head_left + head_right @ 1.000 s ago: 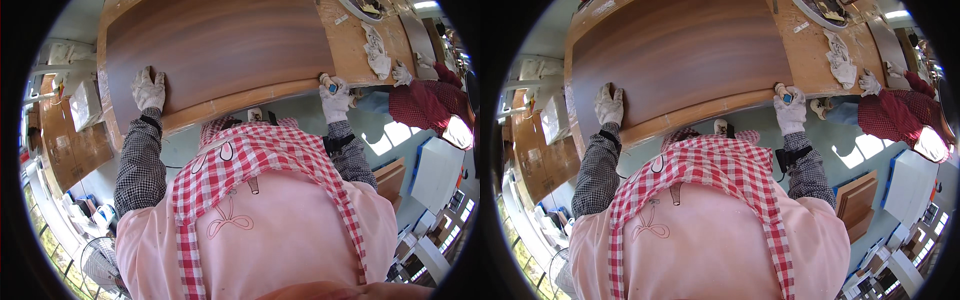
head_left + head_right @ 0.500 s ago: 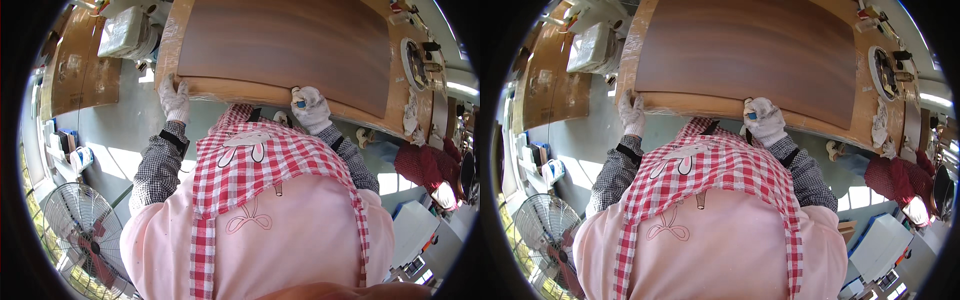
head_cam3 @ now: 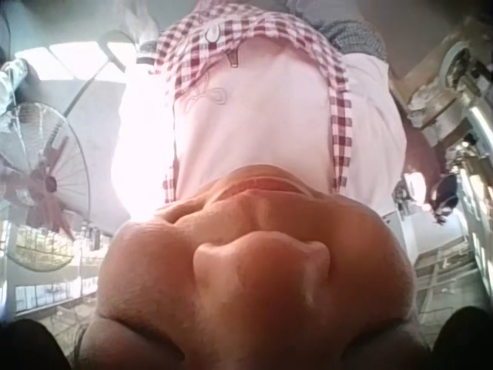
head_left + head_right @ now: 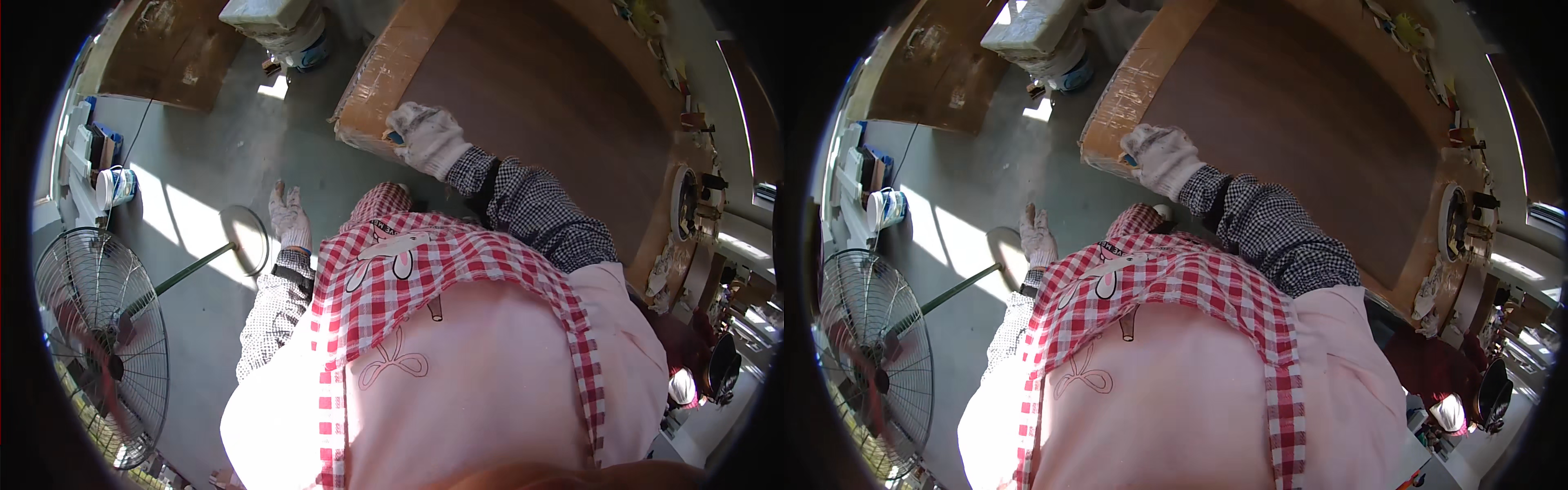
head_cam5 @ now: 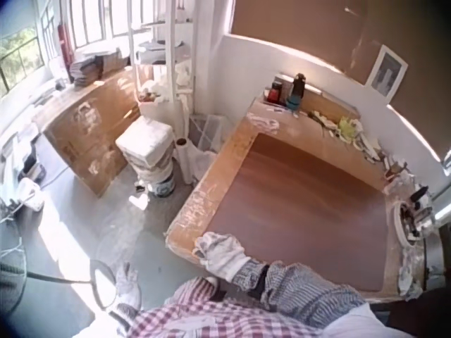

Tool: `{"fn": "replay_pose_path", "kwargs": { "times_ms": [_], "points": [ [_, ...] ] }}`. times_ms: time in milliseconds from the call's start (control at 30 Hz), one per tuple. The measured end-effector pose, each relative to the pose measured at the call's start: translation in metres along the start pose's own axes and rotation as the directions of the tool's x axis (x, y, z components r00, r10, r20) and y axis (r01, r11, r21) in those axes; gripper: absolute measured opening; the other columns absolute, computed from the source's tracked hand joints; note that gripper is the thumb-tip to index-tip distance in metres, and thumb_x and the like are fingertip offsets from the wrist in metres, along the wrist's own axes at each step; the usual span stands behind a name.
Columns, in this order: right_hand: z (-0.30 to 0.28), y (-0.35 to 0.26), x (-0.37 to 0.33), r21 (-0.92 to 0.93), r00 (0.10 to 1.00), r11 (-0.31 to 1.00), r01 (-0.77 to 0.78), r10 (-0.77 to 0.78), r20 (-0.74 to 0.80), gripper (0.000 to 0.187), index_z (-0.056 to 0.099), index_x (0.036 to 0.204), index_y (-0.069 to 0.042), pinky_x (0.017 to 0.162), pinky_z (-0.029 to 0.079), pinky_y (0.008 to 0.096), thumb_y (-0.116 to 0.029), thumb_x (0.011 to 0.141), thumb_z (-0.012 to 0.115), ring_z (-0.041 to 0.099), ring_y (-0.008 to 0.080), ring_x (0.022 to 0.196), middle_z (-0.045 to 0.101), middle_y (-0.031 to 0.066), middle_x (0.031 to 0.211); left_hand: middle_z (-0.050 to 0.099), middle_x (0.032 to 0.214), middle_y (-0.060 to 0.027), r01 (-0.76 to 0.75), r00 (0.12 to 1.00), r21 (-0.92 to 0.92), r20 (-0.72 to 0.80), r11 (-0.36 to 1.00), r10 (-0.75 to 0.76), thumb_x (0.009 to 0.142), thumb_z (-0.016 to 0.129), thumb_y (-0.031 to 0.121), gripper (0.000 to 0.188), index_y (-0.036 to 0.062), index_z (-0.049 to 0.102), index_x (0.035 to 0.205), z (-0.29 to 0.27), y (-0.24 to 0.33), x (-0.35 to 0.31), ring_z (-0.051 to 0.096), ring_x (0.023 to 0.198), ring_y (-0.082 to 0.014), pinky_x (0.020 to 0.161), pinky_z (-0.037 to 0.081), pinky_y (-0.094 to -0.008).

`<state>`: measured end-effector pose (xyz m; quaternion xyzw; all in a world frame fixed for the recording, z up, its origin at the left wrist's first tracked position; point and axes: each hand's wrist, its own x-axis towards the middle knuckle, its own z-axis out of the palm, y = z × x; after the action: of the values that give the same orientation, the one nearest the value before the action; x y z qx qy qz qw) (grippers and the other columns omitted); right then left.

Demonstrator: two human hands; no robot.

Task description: Cleaning and polishing a wood furniture panel using a cloth, liquid, and a small handheld tool.

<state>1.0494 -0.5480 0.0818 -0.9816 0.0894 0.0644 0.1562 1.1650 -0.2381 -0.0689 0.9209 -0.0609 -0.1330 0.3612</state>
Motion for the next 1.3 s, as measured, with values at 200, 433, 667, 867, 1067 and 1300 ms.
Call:
{"fn": "replay_pose_path", "kwargs": {
  "times_ms": [200,433,667,867,1067,1300],
  "points": [
    [-0.010,-0.031,0.044,0.166,0.994,0.981,-0.101,0.105,-0.019,0.040,0.061,0.116,-0.010,0.097,0.050,0.0416,-0.036,0.085,0.070,0.065,0.0315,0.111,0.065,0.0174,0.119,0.053,0.143,-0.0163,0.043,0.999,-0.229,0.042,0.973,-0.034,0.099,0.056,0.020,0.047,0.0032,0.047,0.142,-0.002,0.000,-0.012,0.051,0.132,-0.0278,0.110,0.040,-0.0343],
    [-0.011,0.040,-0.046,0.858,0.853,0.376,-0.349,0.506,0.125,0.047,0.059,0.116,-0.005,0.096,0.047,0.0335,-0.043,0.091,0.068,0.061,0.0208,0.105,0.066,0.0102,0.106,0.050,0.143,-0.0205,-0.143,0.971,-0.190,0.161,0.971,0.175,0.100,0.054,0.011,0.044,-0.0012,0.044,0.141,0.010,0.086,0.025,0.049,0.133,-0.0300,0.110,0.041,-0.0328],
    [-0.035,0.139,-0.238,0.996,0.322,-0.077,0.038,0.945,0.061,0.029,0.055,0.116,-0.008,0.056,0.054,0.0251,-0.022,0.095,0.067,0.060,0.0104,0.067,0.060,0.0033,0.087,0.048,0.146,-0.0184,-0.537,0.758,-0.284,0.251,0.794,0.603,0.098,0.058,0.013,0.051,-0.0021,0.042,0.144,0.066,0.205,0.070,0.047,0.135,-0.0291,0.111,0.039,-0.0336],
    [-0.030,0.230,-0.407,0.979,0.089,-0.055,0.194,0.995,0.038,0.025,0.053,0.113,-0.009,0.062,0.057,0.0262,-0.016,0.093,0.067,0.063,0.0131,0.072,0.061,0.0028,0.088,0.044,0.150,-0.0228,-0.557,0.763,-0.038,0.372,0.830,0.529,0.098,0.057,0.035,0.066,-0.0006,0.036,0.150,0.130,0.283,0.093,0.048,0.134,-0.0360,0.110,0.038,-0.0382],
    [-0.042,0.317,-0.515,0.969,-0.125,-0.070,0.235,0.987,0.102,0.027,0.059,0.110,-0.009,0.054,0.054,0.0255,-0.028,0.094,0.067,0.060,0.0133,0.067,0.058,0.0043,0.087,0.053,0.142,-0.0224,-0.505,0.821,0.161,0.393,0.848,0.415,0.092,0.061,0.044,0.073,-0.0018,0.042,0.146,0.147,0.354,0.073,0.051,0.132,-0.0336,0.107,0.039,-0.0368],
    [-0.024,0.465,-0.603,0.723,0.752,-0.339,0.602,0.545,-0.372,0.047,0.051,0.129,-0.015,0.070,0.057,0.0381,-0.050,0.097,0.056,0.062,0.0206,0.080,0.061,0.0103,0.098,0.044,0.150,-0.0228,-0.331,0.881,0.084,0.386,0.940,0.275,0.093,0.063,0.041,0.081,-0.0047,0.029,0.150,0.194,0.394,0.086,0.044,0.138,-0.0342,0.111,0.036,-0.0359]
  ]
}}
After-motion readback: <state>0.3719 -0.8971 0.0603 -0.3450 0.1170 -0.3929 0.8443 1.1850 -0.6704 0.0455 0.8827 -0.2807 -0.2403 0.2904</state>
